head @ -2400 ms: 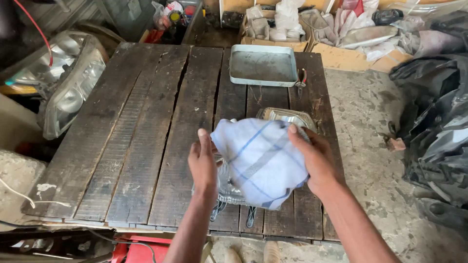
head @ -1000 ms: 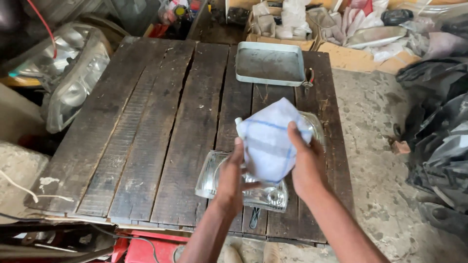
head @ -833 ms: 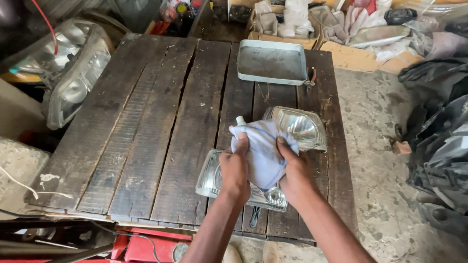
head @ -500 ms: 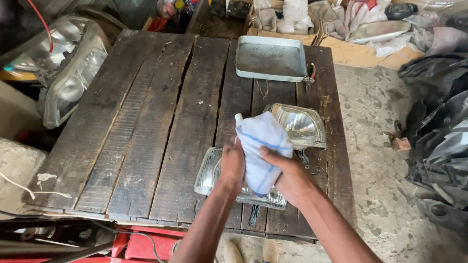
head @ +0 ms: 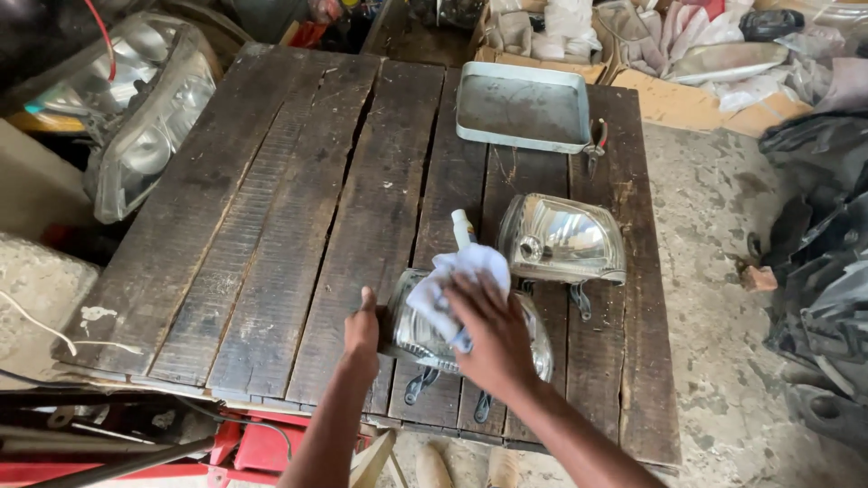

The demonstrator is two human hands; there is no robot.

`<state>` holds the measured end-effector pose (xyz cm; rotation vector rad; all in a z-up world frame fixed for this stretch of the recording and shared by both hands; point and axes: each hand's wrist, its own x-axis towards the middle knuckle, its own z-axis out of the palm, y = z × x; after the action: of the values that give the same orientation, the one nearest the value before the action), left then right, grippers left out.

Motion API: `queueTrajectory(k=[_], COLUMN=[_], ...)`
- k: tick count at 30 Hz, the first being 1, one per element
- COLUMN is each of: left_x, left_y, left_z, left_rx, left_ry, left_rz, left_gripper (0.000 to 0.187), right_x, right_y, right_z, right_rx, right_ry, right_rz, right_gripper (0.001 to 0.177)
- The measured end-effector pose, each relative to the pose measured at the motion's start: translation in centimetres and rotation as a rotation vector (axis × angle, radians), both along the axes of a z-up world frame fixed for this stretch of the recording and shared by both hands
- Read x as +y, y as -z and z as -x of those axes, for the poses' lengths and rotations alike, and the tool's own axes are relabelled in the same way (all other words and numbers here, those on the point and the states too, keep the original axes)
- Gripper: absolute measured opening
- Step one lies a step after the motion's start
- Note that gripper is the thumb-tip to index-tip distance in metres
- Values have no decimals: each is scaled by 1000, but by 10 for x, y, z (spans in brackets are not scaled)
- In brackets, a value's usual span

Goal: Cleaning and polishing automotive headlight assemblies using a cloth and cleaning solution on a wooden workbench.

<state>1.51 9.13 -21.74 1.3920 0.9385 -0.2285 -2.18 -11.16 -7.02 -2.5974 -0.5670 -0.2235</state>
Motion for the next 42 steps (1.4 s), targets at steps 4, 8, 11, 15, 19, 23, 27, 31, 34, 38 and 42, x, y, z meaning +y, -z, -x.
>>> queueTrajectory(k=[4, 8, 11, 15, 19, 23, 27, 31, 34, 38, 42], left_x=[-21, -25, -34, -34, -27, -34, -32, -28, -27, -32, -26], left_y=[-63, -78, -76, -75, -44, -52, -42, -35, -45, -67, -53], left_z=[2, 6, 9, 14, 7, 12, 7, 10, 9, 12, 13], left_rx=[65, -7, 16, -101, -163, -281, -264, -338, -260, -111, 8], left_ry=[-129, -332, -426, -331, -398, -261, -307, -288, -247, -300, -358], left_rz=[181, 440, 303, 222, 526, 264, 265, 726, 744, 180, 63], left_gripper=[80, 96, 85, 73, 81, 75, 77, 91, 95, 86, 80], right_x=[24, 41, 45, 53, 55, 60, 74, 52, 39, 17, -23], right_y=[43, 47, 48, 34, 50, 40, 25, 60, 59, 62, 79], right_z=[22, 7, -34, -44, -16, -43, -44, -3, 6, -1, 23], right_rx=[-166, -150, -56, 17, -119, -3, 96, -148, -187, -210, -243], right_ry=[-85, -232, -119, -139, -274, -226, -81, -216, -308, -161, 74], right_rz=[98, 135, 150, 242, 247, 278, 322, 237, 216, 172, 234], right_gripper=[94, 86, 68, 68, 74, 50, 63, 77, 85, 90, 99])
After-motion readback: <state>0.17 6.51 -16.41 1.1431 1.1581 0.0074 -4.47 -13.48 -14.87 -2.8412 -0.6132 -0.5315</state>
